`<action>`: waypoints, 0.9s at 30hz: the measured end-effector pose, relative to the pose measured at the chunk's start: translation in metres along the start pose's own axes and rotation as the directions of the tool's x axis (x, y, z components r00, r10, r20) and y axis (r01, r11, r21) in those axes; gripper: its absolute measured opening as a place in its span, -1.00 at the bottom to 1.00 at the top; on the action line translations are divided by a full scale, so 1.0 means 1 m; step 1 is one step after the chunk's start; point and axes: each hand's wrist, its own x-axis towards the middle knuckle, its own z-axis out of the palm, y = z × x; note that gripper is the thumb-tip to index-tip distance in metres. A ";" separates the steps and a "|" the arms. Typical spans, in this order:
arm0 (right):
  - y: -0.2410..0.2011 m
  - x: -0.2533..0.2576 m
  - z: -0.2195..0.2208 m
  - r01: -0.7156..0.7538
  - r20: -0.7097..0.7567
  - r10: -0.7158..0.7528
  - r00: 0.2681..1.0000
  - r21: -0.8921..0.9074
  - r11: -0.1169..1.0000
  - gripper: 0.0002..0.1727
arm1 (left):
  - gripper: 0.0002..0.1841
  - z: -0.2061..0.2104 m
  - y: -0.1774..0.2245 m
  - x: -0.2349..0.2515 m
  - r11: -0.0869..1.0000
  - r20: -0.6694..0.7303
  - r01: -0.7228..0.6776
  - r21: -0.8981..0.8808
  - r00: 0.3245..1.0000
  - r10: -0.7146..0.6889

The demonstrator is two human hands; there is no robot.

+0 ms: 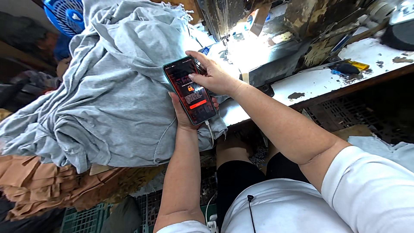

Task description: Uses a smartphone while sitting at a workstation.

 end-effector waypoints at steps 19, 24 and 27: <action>-0.001 -0.001 -0.001 0.000 0.034 -0.001 0.999 0.009 1.000 -0.22 | -0.02 -0.001 0.000 0.000 1.000 0.009 0.002 -0.006 1.000 -0.002; 0.005 0.001 0.008 0.046 -0.002 -0.046 0.999 -0.088 0.995 0.04 | -0.02 0.000 0.000 0.001 0.996 -0.013 -0.059 0.062 0.998 0.060; 0.003 0.001 0.007 0.032 0.006 -0.032 0.999 -0.102 0.994 0.04 | -0.01 0.000 0.000 0.001 0.995 -0.012 -0.071 0.068 0.997 0.071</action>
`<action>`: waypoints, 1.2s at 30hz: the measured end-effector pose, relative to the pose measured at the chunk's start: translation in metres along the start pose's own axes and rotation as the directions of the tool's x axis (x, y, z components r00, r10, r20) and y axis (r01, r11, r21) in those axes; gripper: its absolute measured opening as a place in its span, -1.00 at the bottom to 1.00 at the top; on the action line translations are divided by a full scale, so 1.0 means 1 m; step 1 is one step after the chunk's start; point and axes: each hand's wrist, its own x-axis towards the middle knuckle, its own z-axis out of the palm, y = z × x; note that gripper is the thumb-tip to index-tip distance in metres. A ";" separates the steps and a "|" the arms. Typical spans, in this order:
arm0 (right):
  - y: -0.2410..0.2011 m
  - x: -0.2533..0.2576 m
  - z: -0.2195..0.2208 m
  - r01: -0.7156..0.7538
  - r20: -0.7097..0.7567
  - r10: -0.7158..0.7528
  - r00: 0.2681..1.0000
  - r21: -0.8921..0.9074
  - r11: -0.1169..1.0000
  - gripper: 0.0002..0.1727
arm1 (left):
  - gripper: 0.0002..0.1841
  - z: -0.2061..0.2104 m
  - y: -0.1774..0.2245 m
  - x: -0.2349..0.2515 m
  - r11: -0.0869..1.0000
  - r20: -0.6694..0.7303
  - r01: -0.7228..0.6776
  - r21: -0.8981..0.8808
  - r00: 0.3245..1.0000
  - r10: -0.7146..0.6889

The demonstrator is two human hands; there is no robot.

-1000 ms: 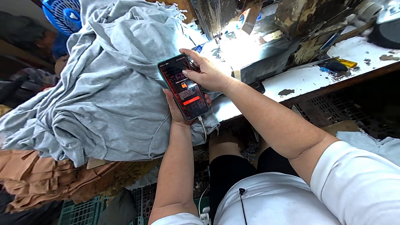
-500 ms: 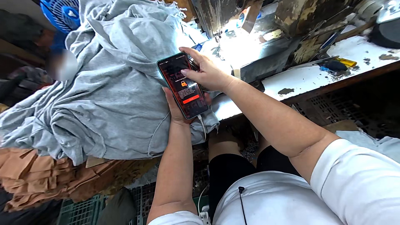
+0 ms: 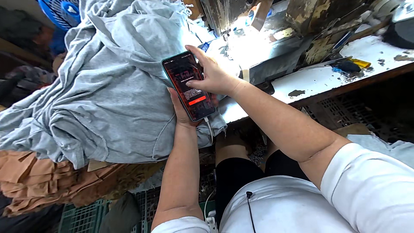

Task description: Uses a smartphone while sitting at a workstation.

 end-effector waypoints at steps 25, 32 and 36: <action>0.002 -0.007 -0.003 0.147 0.124 -0.150 0.981 0.033 0.989 0.34 | -0.25 0.010 0.002 -0.001 0.974 -0.094 -0.228 0.004 0.969 0.228; 0.007 -0.006 0.004 0.216 0.093 -0.217 0.972 0.022 0.976 0.32 | -0.29 0.008 0.002 -0.001 0.973 -0.084 -0.228 -0.030 0.971 0.225; 0.009 -0.006 0.005 0.219 0.089 -0.217 0.972 -0.015 0.976 0.28 | -0.27 0.007 0.001 -0.002 0.975 -0.088 -0.223 -0.015 0.971 0.221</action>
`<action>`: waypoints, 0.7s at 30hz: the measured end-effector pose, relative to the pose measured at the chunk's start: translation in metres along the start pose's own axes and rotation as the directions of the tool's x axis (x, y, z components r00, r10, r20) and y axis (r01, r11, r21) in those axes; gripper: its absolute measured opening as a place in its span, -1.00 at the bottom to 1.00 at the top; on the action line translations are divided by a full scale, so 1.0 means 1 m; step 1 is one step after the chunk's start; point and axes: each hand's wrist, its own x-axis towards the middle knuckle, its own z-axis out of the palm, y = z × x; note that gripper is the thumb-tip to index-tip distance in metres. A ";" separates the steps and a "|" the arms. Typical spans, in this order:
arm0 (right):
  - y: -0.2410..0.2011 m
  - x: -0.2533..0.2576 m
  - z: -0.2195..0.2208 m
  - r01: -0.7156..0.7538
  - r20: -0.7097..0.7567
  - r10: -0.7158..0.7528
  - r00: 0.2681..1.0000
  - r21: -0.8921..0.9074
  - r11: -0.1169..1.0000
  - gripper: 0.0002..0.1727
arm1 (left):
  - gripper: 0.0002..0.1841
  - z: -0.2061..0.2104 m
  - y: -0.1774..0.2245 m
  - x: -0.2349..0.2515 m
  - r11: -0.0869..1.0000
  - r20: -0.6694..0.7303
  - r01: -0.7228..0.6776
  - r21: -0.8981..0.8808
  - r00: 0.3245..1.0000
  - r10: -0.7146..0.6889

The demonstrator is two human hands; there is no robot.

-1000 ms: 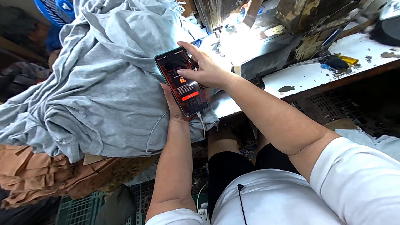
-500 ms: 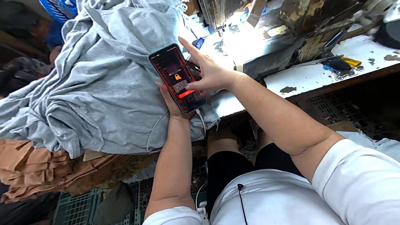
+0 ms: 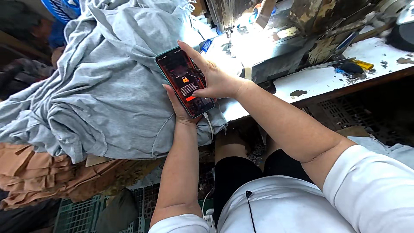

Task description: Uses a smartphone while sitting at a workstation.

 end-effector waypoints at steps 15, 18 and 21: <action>-0.004 -0.001 -0.002 -0.026 0.030 0.030 0.999 -0.113 0.993 0.21 | -0.27 0.000 0.000 0.001 1.000 -0.004 0.012 -0.010 1.000 -0.012; -0.004 0.000 -0.002 -0.028 0.023 0.029 0.999 -0.041 0.999 0.22 | -0.27 0.001 0.001 0.000 1.000 0.008 0.020 -0.017 1.000 -0.020; -0.002 0.000 -0.002 -0.015 0.010 0.016 1.000 -0.030 0.999 0.20 | -0.28 0.000 0.000 0.000 1.000 0.008 0.014 -0.010 1.000 -0.014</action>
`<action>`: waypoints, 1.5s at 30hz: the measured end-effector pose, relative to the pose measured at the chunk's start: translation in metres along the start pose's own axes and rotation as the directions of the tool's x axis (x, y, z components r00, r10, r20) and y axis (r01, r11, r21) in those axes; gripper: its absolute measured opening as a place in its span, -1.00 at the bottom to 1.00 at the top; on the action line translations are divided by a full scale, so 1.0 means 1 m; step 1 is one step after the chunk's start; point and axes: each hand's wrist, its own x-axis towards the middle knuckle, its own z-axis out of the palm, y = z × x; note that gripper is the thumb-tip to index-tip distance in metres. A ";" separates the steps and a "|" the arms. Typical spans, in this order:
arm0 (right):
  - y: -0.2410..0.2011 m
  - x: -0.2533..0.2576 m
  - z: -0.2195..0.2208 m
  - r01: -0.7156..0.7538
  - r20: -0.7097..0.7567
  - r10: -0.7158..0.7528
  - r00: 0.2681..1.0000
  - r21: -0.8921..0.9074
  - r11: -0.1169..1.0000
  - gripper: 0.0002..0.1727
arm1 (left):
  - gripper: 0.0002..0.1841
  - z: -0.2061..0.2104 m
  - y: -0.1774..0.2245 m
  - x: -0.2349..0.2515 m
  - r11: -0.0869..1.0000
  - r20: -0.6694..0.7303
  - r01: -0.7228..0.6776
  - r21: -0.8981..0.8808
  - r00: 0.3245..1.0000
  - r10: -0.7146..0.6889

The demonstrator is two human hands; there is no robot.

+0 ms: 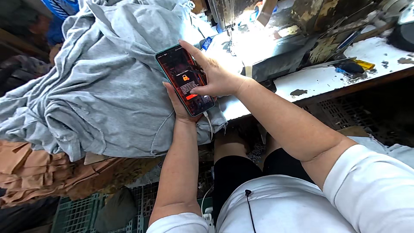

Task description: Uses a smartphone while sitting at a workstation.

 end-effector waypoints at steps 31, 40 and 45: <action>-0.048 -0.115 0.034 -0.194 -0.199 0.126 0.972 -0.374 0.907 -0.39 | 0.01 -0.006 0.000 0.002 0.986 0.028 0.154 -0.063 0.988 -0.153; -0.058 -0.117 0.054 -0.388 -0.012 0.473 0.881 -0.590 0.708 -0.19 | 0.14 -0.006 0.000 0.002 0.976 0.025 0.214 -0.050 0.977 -0.213; -0.065 -0.108 0.056 -0.325 0.122 0.466 0.876 -0.563 0.759 -0.13 | 0.14 -0.004 0.000 0.002 0.976 0.015 0.209 -0.060 0.978 -0.209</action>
